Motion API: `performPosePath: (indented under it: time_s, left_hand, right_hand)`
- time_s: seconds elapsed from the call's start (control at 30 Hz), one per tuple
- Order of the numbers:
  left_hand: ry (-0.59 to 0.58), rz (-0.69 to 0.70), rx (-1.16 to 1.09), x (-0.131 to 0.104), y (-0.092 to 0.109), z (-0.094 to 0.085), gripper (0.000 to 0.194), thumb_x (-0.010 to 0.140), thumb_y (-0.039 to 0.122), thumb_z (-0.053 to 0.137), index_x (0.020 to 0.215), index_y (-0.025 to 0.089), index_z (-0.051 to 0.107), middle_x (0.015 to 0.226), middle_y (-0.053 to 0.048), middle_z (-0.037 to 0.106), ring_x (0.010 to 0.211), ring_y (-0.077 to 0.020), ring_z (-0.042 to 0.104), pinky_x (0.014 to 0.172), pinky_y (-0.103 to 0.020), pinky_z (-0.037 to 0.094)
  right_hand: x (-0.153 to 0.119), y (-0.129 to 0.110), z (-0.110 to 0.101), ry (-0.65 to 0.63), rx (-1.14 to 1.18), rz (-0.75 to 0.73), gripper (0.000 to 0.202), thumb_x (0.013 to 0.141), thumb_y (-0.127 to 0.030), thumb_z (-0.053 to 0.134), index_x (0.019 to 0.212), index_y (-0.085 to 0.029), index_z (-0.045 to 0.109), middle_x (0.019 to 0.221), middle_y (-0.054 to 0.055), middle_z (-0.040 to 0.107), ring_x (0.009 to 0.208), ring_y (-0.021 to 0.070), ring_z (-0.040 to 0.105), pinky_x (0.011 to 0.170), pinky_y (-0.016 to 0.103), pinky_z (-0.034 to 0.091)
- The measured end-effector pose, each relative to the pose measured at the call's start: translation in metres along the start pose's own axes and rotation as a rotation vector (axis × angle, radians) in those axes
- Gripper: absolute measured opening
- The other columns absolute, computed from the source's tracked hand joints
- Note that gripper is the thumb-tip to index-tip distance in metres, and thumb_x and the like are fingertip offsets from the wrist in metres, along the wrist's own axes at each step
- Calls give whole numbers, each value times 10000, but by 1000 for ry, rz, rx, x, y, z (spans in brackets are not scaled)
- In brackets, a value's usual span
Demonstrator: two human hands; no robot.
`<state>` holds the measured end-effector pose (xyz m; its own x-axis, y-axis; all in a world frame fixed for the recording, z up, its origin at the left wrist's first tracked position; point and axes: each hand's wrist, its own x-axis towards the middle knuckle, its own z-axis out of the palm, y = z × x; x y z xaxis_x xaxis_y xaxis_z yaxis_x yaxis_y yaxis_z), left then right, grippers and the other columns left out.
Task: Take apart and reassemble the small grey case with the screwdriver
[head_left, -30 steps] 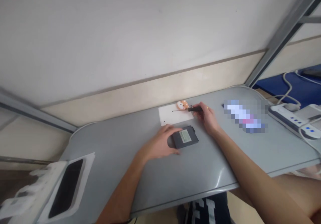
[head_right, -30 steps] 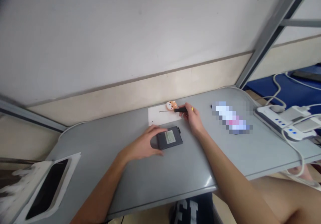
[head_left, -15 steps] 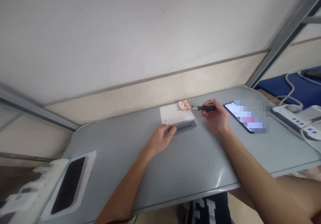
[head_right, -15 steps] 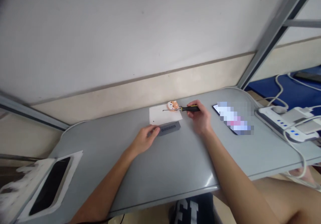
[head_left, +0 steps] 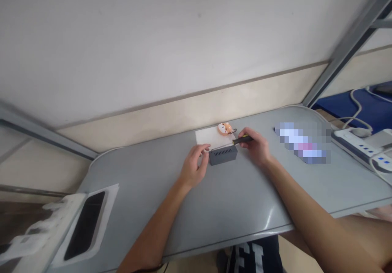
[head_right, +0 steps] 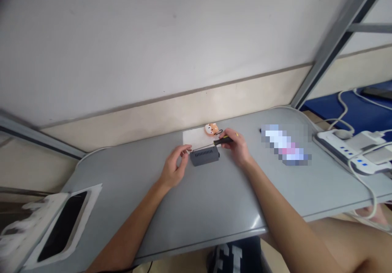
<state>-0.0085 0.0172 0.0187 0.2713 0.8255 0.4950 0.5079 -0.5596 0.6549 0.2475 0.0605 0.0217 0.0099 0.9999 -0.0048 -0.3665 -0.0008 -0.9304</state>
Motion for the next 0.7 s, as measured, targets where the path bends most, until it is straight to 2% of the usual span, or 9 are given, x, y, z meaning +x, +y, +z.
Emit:
performPosePath:
  time_s: [0.13, 0.37, 0.47, 0.57, 0.7]
  left_hand:
    - [-33, 146, 127, -1, 3, -4, 285, 1013, 273, 577, 1293, 227, 595, 1193, -99, 710, 1075, -222, 686, 956, -392, 569]
    - [5, 258, 206, 0, 0, -1, 259, 958, 246, 660, 1207, 222, 595, 1115, -86, 739, 1042, -231, 713, 922, -398, 585]
    - [3, 275, 222, 0, -1, -1, 209, 956, 242, 666, 1154, 225, 601, 1093, -77, 747, 1012, -224, 719, 913, -396, 583]
    - [-42, 255, 258, 1, -1, -2, 245, 950, 269, 680, 1177, 227, 600, 1099, -79, 748, 1016, -236, 718, 918, -411, 583]
    - [-104, 241, 275, 2, -1, -8, 242, 964, 300, 658, 1193, 235, 614, 1092, -81, 751, 1002, -245, 717, 914, -423, 577]
  right_hand:
    - [-1, 0, 0, -18, -22, -7, 201, 754, -391, 678, 684, -204, 702, 775, 43, 562, 695, 148, 482, 561, 260, 387]
    - [-1, 2, -3, -39, -17, -9, 206, 787, -392, 665, 701, -208, 704, 781, 37, 578, 675, 143, 485, 574, 270, 398]
    - [1, 4, -4, -34, -7, -5, 200, 781, -380, 654, 691, -207, 701, 780, 34, 570, 674, 140, 483, 566, 263, 390]
    - [3, 5, -5, 3, 6, -14, 172, 772, -367, 662, 700, -213, 693, 776, 31, 583, 687, 145, 500, 565, 261, 383]
    - [3, 5, -1, 85, -130, 13, 282, 878, -486, 644, 784, -227, 706, 887, 33, 702, 672, 146, 534, 591, 276, 398]
